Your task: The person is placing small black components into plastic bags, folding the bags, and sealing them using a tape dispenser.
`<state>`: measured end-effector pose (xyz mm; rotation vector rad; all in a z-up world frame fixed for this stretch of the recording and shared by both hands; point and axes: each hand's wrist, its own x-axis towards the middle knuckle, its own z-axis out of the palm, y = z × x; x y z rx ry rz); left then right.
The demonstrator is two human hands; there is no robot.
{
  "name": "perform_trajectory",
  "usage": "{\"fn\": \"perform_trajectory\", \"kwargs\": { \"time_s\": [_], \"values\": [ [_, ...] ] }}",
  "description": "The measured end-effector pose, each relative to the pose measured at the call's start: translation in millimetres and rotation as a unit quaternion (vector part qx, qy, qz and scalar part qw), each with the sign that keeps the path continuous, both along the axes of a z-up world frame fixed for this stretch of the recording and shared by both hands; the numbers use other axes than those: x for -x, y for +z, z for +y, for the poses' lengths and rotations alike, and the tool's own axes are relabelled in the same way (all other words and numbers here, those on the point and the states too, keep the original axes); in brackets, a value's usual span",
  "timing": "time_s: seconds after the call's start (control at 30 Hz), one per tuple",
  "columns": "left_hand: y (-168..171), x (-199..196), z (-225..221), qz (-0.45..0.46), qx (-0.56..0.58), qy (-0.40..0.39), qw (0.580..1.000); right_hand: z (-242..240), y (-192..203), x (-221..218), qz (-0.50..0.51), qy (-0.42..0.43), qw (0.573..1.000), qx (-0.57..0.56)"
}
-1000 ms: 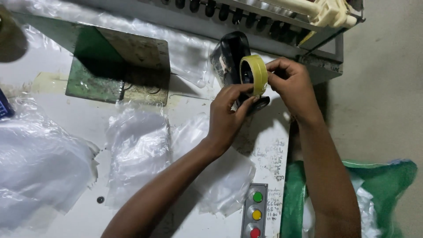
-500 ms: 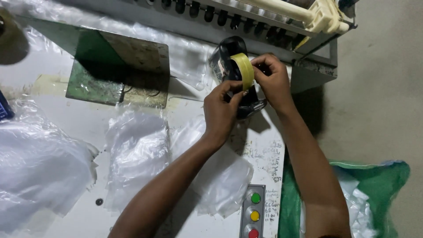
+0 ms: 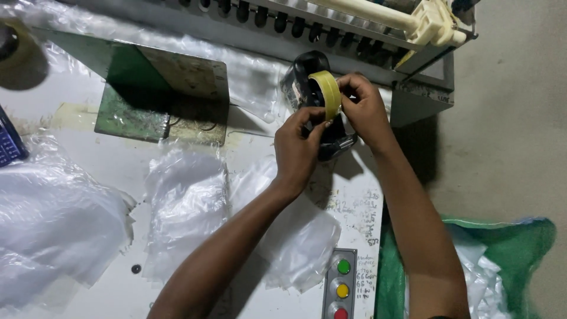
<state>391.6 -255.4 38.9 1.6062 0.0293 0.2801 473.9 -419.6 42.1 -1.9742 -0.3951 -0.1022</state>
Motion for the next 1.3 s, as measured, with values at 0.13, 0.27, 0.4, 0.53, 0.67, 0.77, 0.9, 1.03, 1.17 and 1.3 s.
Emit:
{"fn": "perform_trajectory", "kwargs": {
  "time_s": [0.13,0.27,0.4,0.53,0.67,0.77,0.9,1.03,1.17,1.3],
  "values": [
    [-1.3,0.7,0.4,-0.007,0.007,-0.011,1.000,-3.9,11.6,-4.7,0.005,0.006,0.998,0.069],
    [-5.0,1.5,-2.8,-0.009,0.006,-0.007,1.000,-1.7,18.4,-5.6,-0.006,0.025,0.993,0.115],
    [-9.8,1.7,-5.8,-0.029,0.000,0.007,1.000,-1.6,16.8,-4.5,-0.003,-0.007,0.991,0.131],
    [-8.4,2.2,-4.7,-0.020,-0.018,0.010,1.000,-2.0,17.3,-6.6,0.009,-0.038,0.987,0.155],
    [-7.6,-0.8,-3.9,-0.022,-0.025,-0.003,0.999,6.0,28.0,-2.7,0.070,-0.050,0.990,0.113],
    [-7.1,-0.7,-2.3,-0.017,-0.029,-0.021,0.999,9.5,40.5,12.6,0.149,-0.036,0.986,0.059],
    [-8.6,-1.5,0.4,0.015,-0.040,-0.022,0.999,2.3,35.5,23.4,0.167,-0.026,0.986,-0.001],
    [-4.7,1.4,1.3,0.029,-0.042,-0.035,0.998,4.1,38.4,43.9,0.144,-0.035,0.989,-0.031],
    [-0.5,1.0,2.3,0.042,-0.051,-0.035,0.997,3.1,31.8,47.2,0.144,-0.053,0.987,-0.037],
    [-0.1,10.0,2.2,0.020,-0.101,-0.022,0.994,4.6,28.7,57.6,0.127,-0.033,0.990,-0.045]
  ]
}}
